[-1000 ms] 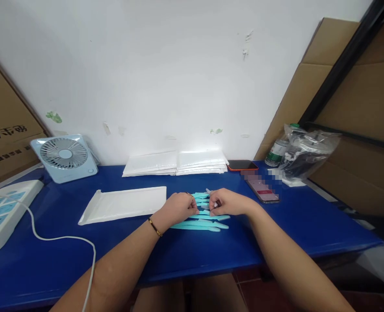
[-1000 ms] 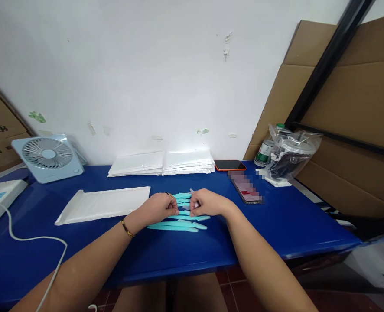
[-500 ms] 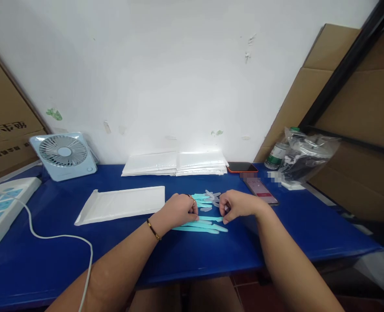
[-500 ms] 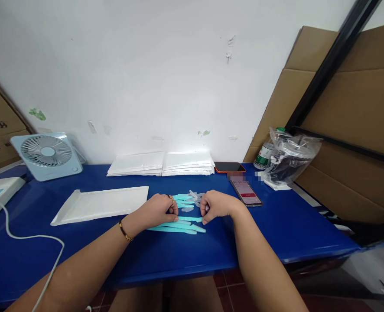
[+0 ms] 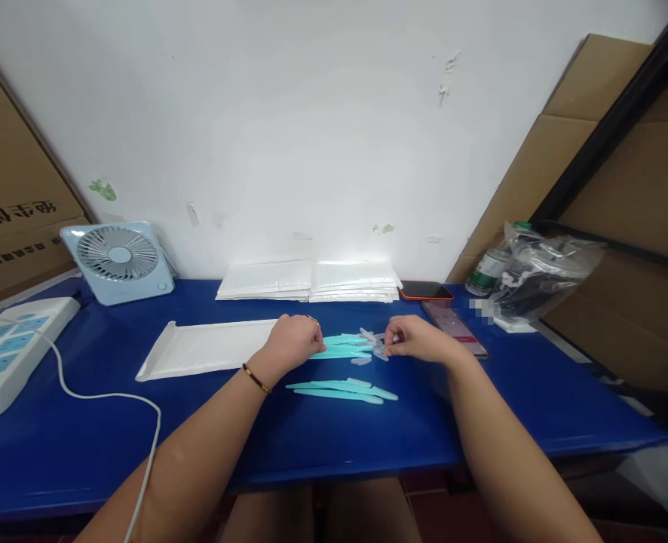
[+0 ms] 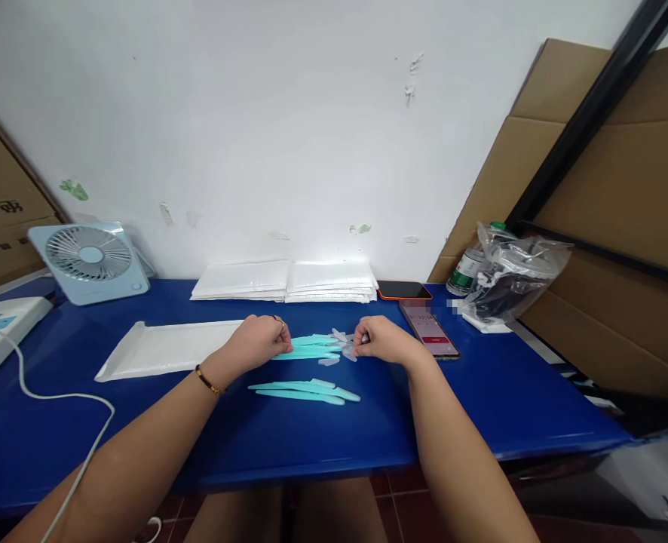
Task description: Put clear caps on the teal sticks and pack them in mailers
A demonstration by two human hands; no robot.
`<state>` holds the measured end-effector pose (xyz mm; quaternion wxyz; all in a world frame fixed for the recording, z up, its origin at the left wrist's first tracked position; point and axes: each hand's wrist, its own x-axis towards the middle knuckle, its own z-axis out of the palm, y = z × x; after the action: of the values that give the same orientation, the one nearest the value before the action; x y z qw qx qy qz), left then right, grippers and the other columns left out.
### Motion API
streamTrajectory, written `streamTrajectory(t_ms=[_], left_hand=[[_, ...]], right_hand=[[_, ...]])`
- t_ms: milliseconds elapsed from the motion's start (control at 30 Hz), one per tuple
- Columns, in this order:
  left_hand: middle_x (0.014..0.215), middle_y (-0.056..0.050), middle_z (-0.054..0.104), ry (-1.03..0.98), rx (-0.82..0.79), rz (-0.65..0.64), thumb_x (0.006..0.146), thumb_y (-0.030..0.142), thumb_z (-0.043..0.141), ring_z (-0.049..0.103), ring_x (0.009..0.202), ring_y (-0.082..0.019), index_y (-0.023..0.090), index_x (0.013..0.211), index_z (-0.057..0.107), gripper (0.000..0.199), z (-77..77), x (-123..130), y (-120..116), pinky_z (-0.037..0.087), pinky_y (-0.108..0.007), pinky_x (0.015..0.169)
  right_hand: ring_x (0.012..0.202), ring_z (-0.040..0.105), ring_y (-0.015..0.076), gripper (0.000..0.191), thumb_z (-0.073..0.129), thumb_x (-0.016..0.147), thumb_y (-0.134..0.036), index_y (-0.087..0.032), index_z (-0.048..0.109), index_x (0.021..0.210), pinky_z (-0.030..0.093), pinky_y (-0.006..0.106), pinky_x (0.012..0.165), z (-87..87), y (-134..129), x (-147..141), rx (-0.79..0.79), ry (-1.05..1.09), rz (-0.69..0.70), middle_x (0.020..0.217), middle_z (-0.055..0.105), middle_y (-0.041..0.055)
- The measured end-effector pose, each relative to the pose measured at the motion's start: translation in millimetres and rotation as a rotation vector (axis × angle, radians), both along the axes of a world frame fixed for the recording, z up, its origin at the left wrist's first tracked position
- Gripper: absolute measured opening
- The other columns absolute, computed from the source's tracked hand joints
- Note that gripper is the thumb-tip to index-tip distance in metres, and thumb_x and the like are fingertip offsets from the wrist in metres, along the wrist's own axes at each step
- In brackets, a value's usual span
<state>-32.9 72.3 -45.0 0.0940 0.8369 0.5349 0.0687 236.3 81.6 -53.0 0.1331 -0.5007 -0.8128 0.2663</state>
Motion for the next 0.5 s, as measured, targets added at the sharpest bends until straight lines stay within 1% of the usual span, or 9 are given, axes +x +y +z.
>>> streamTrajectory(t_ms=[33, 100, 133, 200, 267, 300, 333, 400, 500], left_hand=[[0.081, 0.0, 0.067, -0.008, -0.002, 0.013, 0.074, 0.032, 0.063, 0.06, 0.075, -0.016, 0.021, 0.072, 0.066, 0.012, 0.5, -2, 1, 0.036, -0.026, 0.067], [0.085, -0.001, 0.067, -0.05, -0.005, 0.0, 0.07, 0.039, 0.066, 0.06, 0.079, -0.017, 0.022, 0.079, 0.066, 0.02, 2.6, -4, 0, 0.037, -0.025, 0.066], [0.088, -0.001, 0.066, -0.077, -0.016, -0.035, 0.068, 0.044, 0.067, 0.06, 0.081, -0.018, 0.022, 0.081, 0.067, 0.025, 4.0, -3, -3, 0.037, -0.025, 0.065], [0.089, -0.001, 0.066, -0.113, -0.083, -0.151, 0.065, 0.051, 0.067, 0.06, 0.08, -0.017, 0.024, 0.082, 0.068, 0.032, 6.3, 0, -10, 0.038, -0.024, 0.062], [0.082, 0.0, 0.066, -0.102, -0.178, -0.261, 0.065, 0.051, 0.068, 0.06, 0.074, -0.016, 0.024, 0.075, 0.068, 0.029, 6.5, 5, -19, 0.037, -0.023, 0.058], [0.078, 0.001, 0.066, -0.085, -0.219, -0.285, 0.066, 0.048, 0.068, 0.059, 0.071, -0.015, 0.024, 0.072, 0.068, 0.025, 5.6, 8, -22, 0.037, -0.023, 0.056], [0.074, 0.001, 0.066, -0.071, -0.249, -0.285, 0.066, 0.045, 0.068, 0.059, 0.068, -0.014, 0.023, 0.07, 0.068, 0.022, 4.0, 10, -24, 0.036, -0.023, 0.054], [0.069, 0.001, 0.066, -0.063, -0.281, -0.245, 0.067, 0.04, 0.067, 0.058, 0.064, -0.014, 0.023, 0.068, 0.068, 0.018, -0.3, 14, -25, 0.036, -0.022, 0.052], [0.072, 0.0, 0.067, -0.092, -0.257, -0.168, 0.069, 0.04, 0.065, 0.058, 0.063, -0.014, 0.022, 0.07, 0.068, 0.018, -6.2, 16, -22, 0.035, -0.023, 0.05]], right_hand=[[0.07, 0.055, 0.0161, 0.021, 0.069, 0.067, -0.037, -0.018, 0.066, 0.074, 0.039, 0.025, 0.06, -0.8, 1, 1, 0.016, 0.004, -0.032, 0.077, 0.063, 0.0029], [0.07, 0.055, 0.0163, 0.024, 0.07, 0.066, -0.039, -0.018, 0.067, 0.077, 0.039, 0.025, 0.06, -1.1, 2, 2, 0.049, 0.018, -0.072, 0.078, 0.063, 0.0033], [0.07, 0.055, 0.0164, 0.025, 0.07, 0.066, -0.039, -0.018, 0.067, 0.078, 0.039, 0.025, 0.06, -0.6, 2, 2, 0.062, 0.023, -0.076, 0.079, 0.063, 0.0035], [0.071, 0.055, 0.0161, 0.024, 0.069, 0.067, -0.039, -0.018, 0.068, 0.077, 0.04, 0.025, 0.061, 1.7, 0, 1, 0.072, 0.03, -0.052, 0.08, 0.063, 0.0037], [0.069, 0.056, 0.0155, 0.022, 0.066, 0.07, -0.038, -0.017, 0.068, 0.076, 0.04, 0.025, 0.061, 4.8, -2, -1, 0.05, 0.044, -0.008, 0.08, 0.063, 0.0038], [0.068, 0.056, 0.0152, 0.022, 0.066, 0.071, -0.039, -0.017, 0.069, 0.075, 0.04, 0.025, 0.061, 6.2, -4, -3, 0.034, 0.052, 0.013, 0.079, 0.063, 0.0038], [0.068, 0.056, 0.0149, 0.022, 0.065, 0.072, -0.039, -0.017, 0.069, 0.075, 0.04, 0.025, 0.06, 7.3, -5, -4, 0.018, 0.061, 0.037, 0.078, 0.062, 0.0037], [0.067, 0.055, 0.0147, 0.025, 0.066, 0.072, -0.042, -0.018, 0.07, 0.075, 0.04, 0.025, 0.059, 8.3, -8, -10, -0.014, 0.076, 0.092, 0.078, 0.062, 0.0038], [0.066, 0.054, 0.0145, 0.03, 0.066, 0.071, -0.047, -0.019, 0.072, 0.081, 0.04, 0.024, 0.058, 6.7, -12, -19, -0.084, 0.081, 0.181, 0.078, 0.063, 0.0033]])
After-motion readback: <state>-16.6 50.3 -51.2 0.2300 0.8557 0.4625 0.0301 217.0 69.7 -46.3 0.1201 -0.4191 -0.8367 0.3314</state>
